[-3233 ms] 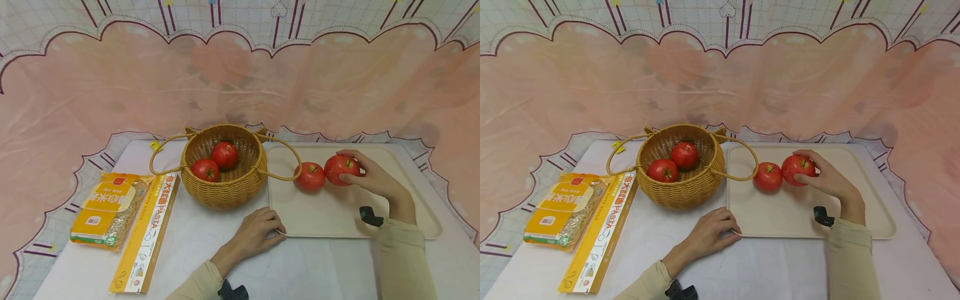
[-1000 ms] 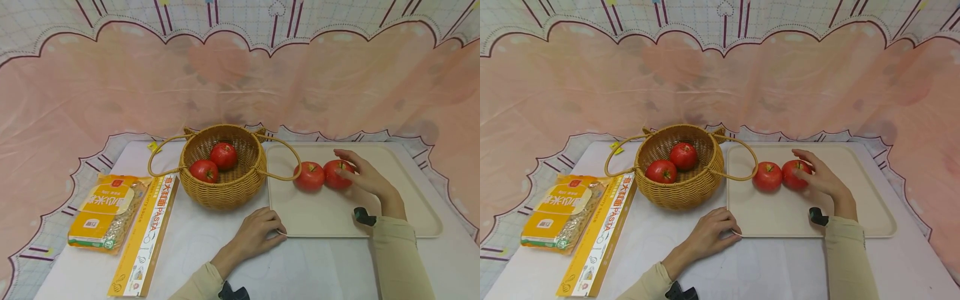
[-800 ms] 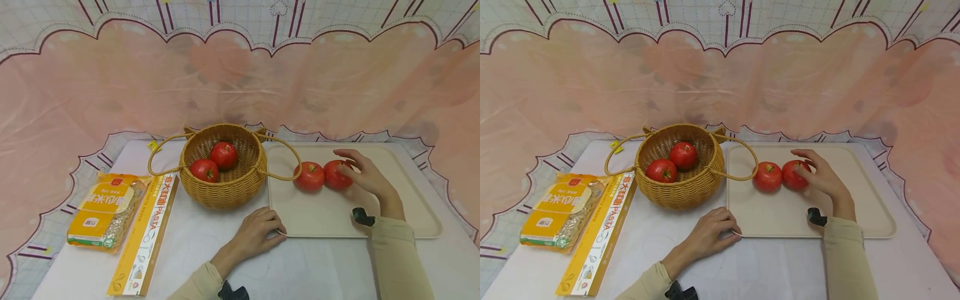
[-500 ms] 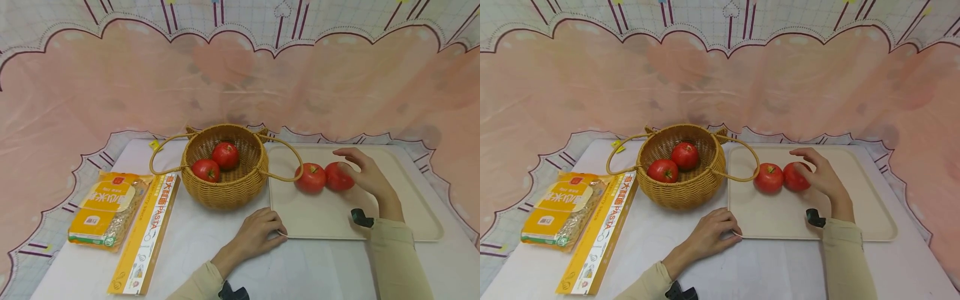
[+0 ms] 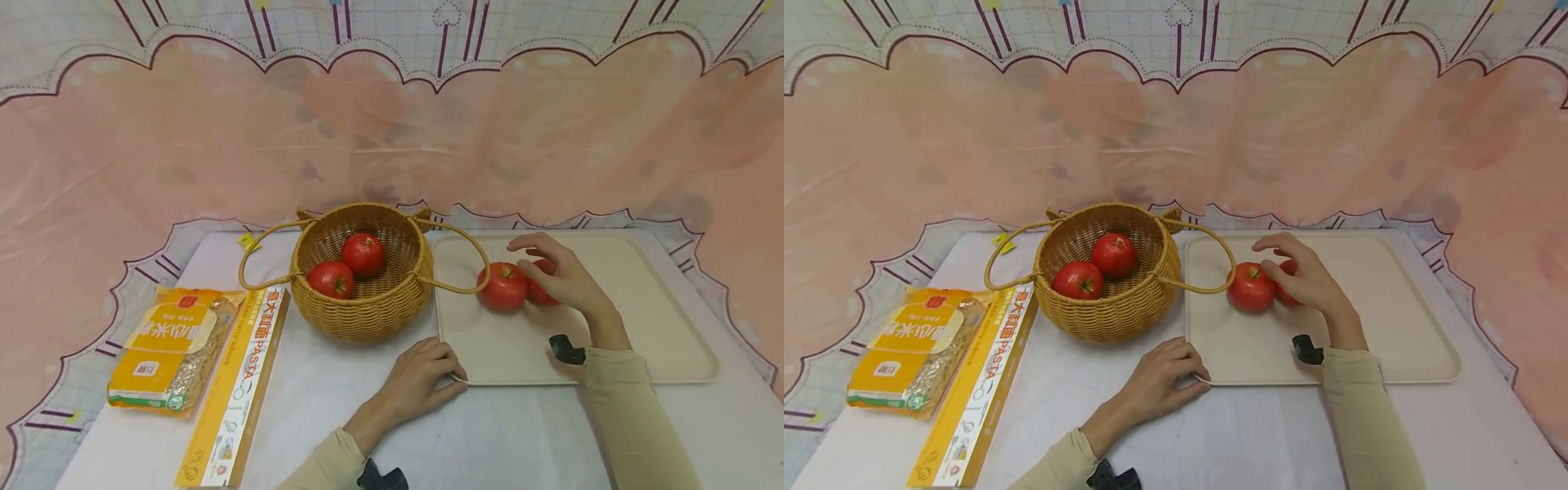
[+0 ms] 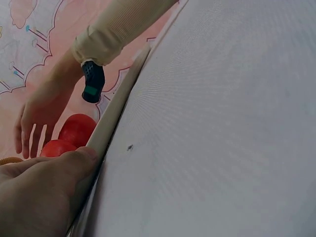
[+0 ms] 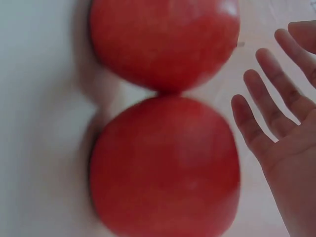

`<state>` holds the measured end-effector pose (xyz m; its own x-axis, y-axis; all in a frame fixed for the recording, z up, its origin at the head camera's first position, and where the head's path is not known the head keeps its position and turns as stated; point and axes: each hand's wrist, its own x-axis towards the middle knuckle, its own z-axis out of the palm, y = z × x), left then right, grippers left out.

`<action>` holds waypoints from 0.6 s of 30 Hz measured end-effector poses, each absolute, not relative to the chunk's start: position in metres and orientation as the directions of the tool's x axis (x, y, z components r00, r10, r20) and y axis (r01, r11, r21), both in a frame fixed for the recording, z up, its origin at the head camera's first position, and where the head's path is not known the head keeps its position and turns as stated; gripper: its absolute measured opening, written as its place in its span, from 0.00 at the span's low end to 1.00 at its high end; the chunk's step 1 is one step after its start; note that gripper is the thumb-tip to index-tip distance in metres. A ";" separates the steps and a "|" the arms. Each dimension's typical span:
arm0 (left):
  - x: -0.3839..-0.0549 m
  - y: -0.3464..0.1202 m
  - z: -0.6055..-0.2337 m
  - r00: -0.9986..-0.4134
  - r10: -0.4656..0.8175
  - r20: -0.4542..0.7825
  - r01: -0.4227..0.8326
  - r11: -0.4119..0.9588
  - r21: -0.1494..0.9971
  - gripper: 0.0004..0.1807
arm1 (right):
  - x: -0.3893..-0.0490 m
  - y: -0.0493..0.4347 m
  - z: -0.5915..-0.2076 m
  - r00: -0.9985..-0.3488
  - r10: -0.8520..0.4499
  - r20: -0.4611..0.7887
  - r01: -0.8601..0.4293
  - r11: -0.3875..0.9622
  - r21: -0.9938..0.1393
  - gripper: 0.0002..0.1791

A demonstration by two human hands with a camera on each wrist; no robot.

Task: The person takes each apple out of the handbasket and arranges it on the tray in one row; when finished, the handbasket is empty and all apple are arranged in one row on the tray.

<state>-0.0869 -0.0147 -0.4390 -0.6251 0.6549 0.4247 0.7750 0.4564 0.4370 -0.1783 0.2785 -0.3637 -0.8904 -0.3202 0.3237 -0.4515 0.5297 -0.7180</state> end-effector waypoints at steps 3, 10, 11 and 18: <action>-0.086 -0.015 -0.438 -0.631 0.652 0.420 0.770 0.460 0.442 0.03 | -0.179 0.270 -0.360 -0.878 -0.341 0.336 -0.475 0.534 -0.700 0.18; -0.086 -0.015 -0.438 -0.625 0.644 0.441 0.777 0.459 0.430 0.03 | -0.180 0.247 -0.347 -0.830 -0.407 0.381 -0.548 0.474 -0.689 0.19; -0.086 -0.015 -0.437 -0.624 0.643 0.445 0.778 0.458 0.429 0.03 | -0.179 0.242 -0.344 -0.821 -0.417 0.390 -0.560 0.458 -0.690 0.19; -0.086 -0.014 -0.438 -0.630 0.646 0.432 0.772 0.456 0.443 0.03 | -0.170 0.222 -0.325 -0.810 -0.450 0.376 -0.571 0.463 -0.677 0.16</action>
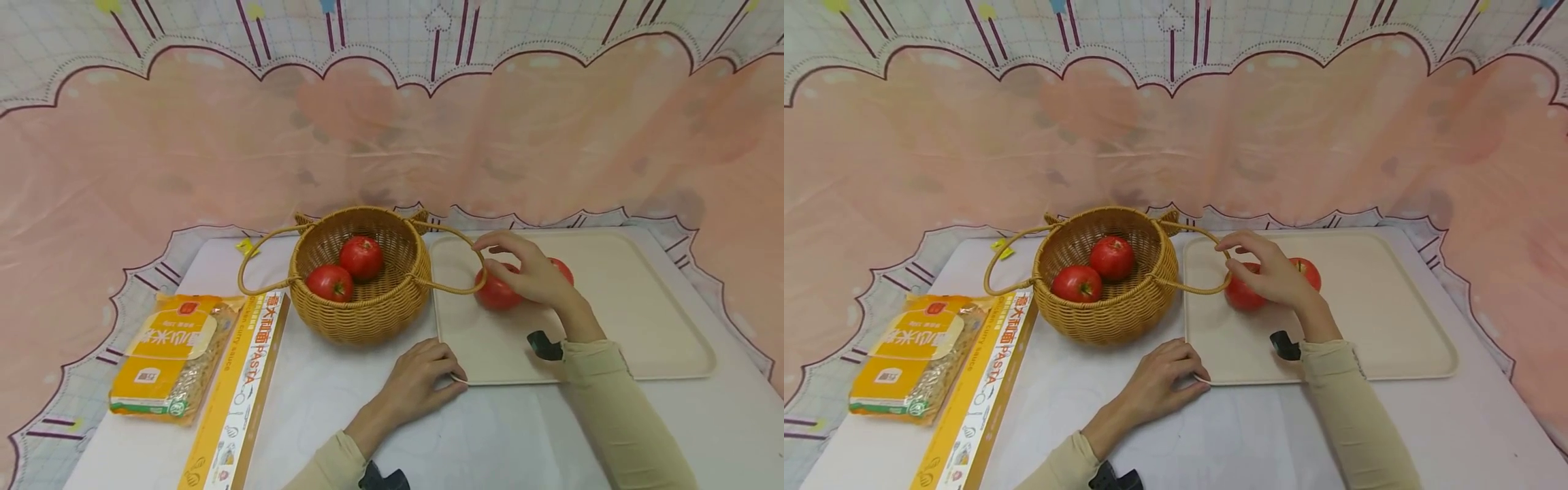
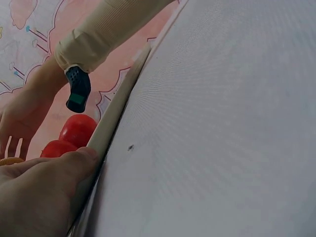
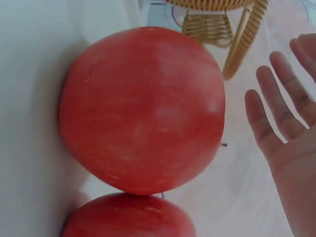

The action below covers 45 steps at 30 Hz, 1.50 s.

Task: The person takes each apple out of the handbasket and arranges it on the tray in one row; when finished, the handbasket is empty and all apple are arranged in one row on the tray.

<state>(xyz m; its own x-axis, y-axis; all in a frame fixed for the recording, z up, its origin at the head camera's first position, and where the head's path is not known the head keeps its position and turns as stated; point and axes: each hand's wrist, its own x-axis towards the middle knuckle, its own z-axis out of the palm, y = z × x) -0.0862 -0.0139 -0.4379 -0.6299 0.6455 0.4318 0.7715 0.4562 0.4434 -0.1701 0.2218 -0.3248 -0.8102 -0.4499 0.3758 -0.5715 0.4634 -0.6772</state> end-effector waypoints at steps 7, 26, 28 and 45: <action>-0.086 -0.015 -0.441 -0.633 0.651 0.419 0.769 0.464 0.439 0.03 | -0.187 0.224 -0.342 -0.812 -0.499 0.303 -0.557 0.507 -0.658 0.16; -0.085 -0.016 -0.442 -0.633 0.634 0.445 0.772 0.470 0.428 0.03 | -0.206 0.190 -0.305 -0.631 -0.719 0.292 -0.749 0.467 -0.470 0.13; -0.084 -0.016 -0.442 -0.633 0.637 0.440 0.771 0.472 0.428 0.03 | -0.206 0.189 -0.302 -0.630 -0.725 0.277 -0.752 0.480 -0.452 0.13; -0.086 -0.015 -0.442 -0.607 0.655 0.451 0.792 0.453 0.409 0.03 | -0.219 0.163 -0.286 -0.592 -0.780 0.202 -0.786 0.504 -0.359 0.14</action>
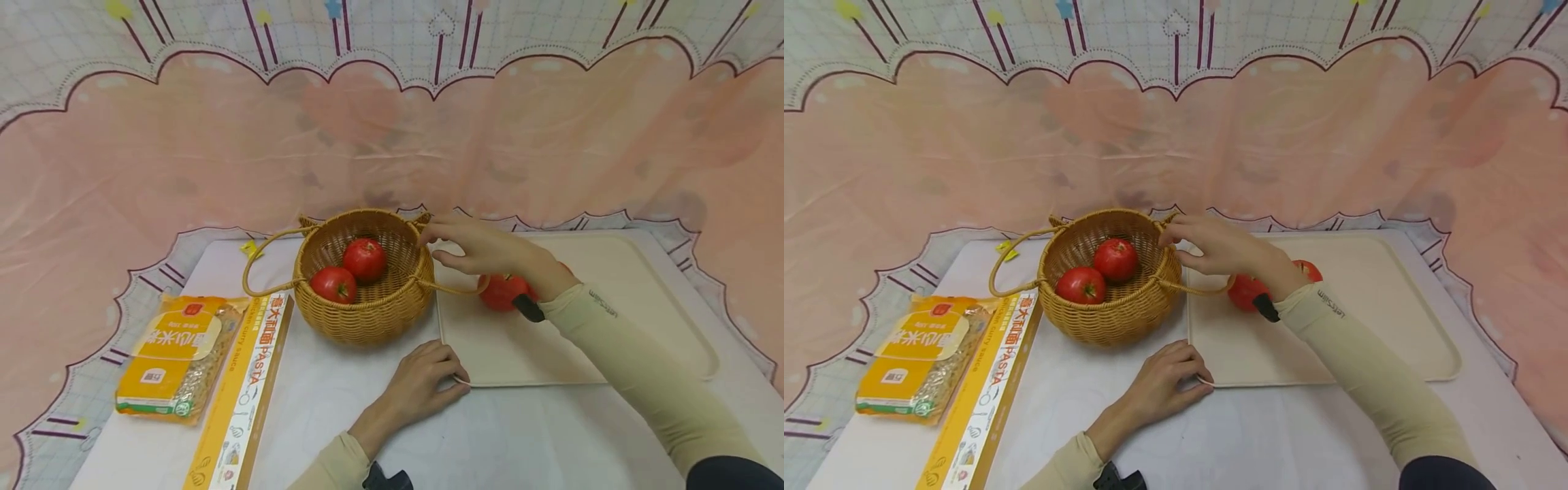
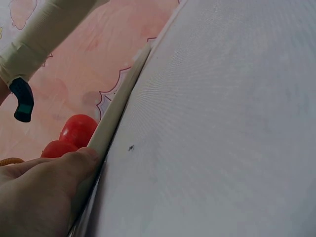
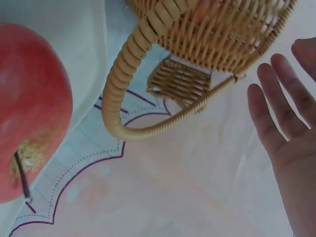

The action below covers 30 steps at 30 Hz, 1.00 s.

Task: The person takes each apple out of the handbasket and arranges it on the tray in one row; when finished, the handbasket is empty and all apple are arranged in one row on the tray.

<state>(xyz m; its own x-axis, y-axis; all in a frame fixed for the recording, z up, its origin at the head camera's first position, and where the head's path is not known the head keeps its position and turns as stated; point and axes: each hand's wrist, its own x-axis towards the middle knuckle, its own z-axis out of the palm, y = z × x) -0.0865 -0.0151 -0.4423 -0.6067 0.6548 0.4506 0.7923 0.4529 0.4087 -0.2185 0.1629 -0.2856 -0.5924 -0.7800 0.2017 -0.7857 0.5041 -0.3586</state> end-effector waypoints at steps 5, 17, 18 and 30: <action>-0.085 -0.016 -0.442 -0.599 0.659 0.454 0.798 0.448 0.402 0.03 | -0.225 0.151 -0.287 -0.547 -0.814 0.194 -0.815 0.466 -0.344 0.12; -0.087 -0.019 -0.441 -0.610 0.657 0.443 0.789 0.457 0.410 0.03 | -0.238 0.122 -0.282 -0.462 -0.870 0.169 -0.876 0.418 -0.241 0.08; -0.087 -0.019 -0.441 -0.611 0.657 0.442 0.789 0.457 0.411 0.03 | -0.239 0.121 -0.282 -0.465 -0.871 0.160 -0.874 0.424 -0.237 0.08; -0.086 -0.018 -0.442 -0.602 0.661 0.449 0.796 0.452 0.402 0.03 | -0.250 0.107 -0.285 -0.490 -0.870 0.060 -0.851 0.462 -0.250 0.18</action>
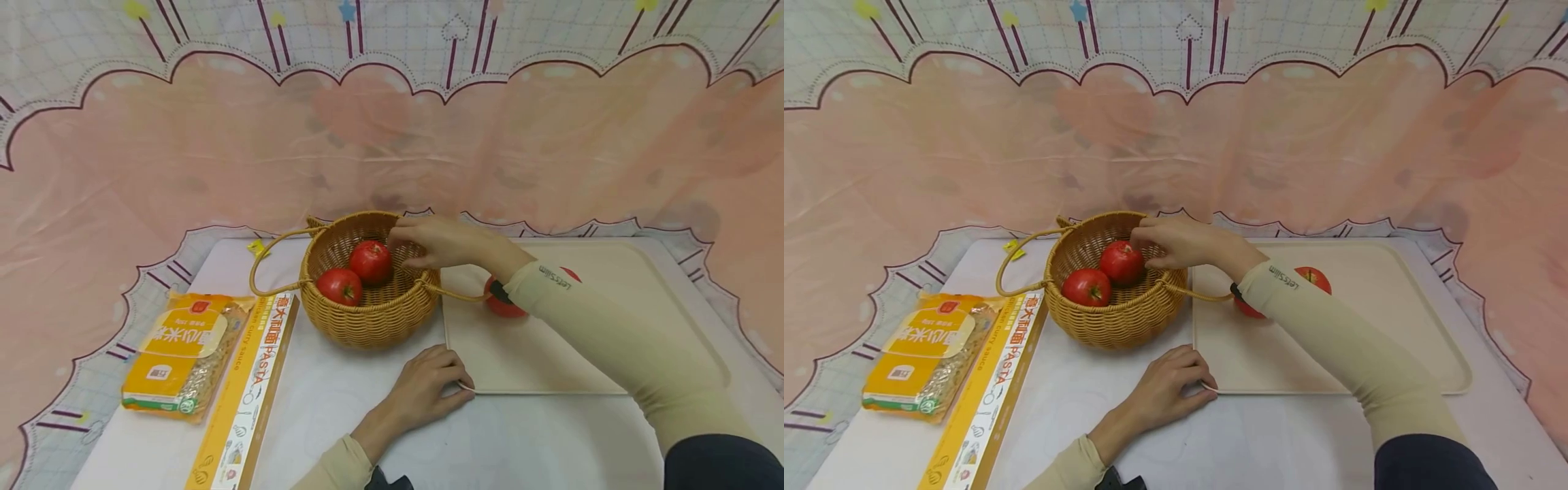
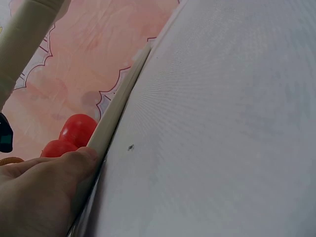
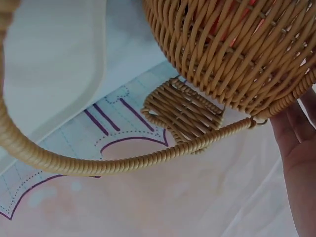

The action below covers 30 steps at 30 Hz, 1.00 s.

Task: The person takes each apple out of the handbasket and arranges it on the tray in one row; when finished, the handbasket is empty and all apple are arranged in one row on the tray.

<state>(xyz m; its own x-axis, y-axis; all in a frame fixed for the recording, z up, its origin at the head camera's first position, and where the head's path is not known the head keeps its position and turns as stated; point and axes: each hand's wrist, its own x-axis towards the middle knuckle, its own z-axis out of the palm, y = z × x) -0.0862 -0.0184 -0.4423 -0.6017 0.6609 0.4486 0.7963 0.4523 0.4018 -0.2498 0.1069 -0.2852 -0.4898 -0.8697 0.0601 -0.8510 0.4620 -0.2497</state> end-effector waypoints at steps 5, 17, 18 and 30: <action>-0.085 -0.019 -0.442 -0.608 0.663 0.437 0.790 0.456 0.410 0.03 | -0.254 0.100 -0.286 -0.510 -0.860 0.024 -0.831 0.485 -0.273 0.23; -0.088 -0.021 -0.441 -0.598 0.663 0.450 0.798 0.444 0.407 0.03 | -0.262 0.076 -0.290 -0.517 -0.851 -0.086 -0.809 0.519 -0.275 0.27; -0.088 -0.021 -0.441 -0.598 0.662 0.452 0.798 0.444 0.407 0.03 | -0.263 0.075 -0.291 -0.520 -0.848 -0.097 -0.807 0.526 -0.269 0.27; -0.084 -0.018 -0.440 -0.619 0.648 0.444 0.781 0.450 0.433 0.03 | -0.272 0.060 -0.302 -0.511 -0.847 -0.145 -0.833 0.530 -0.158 0.27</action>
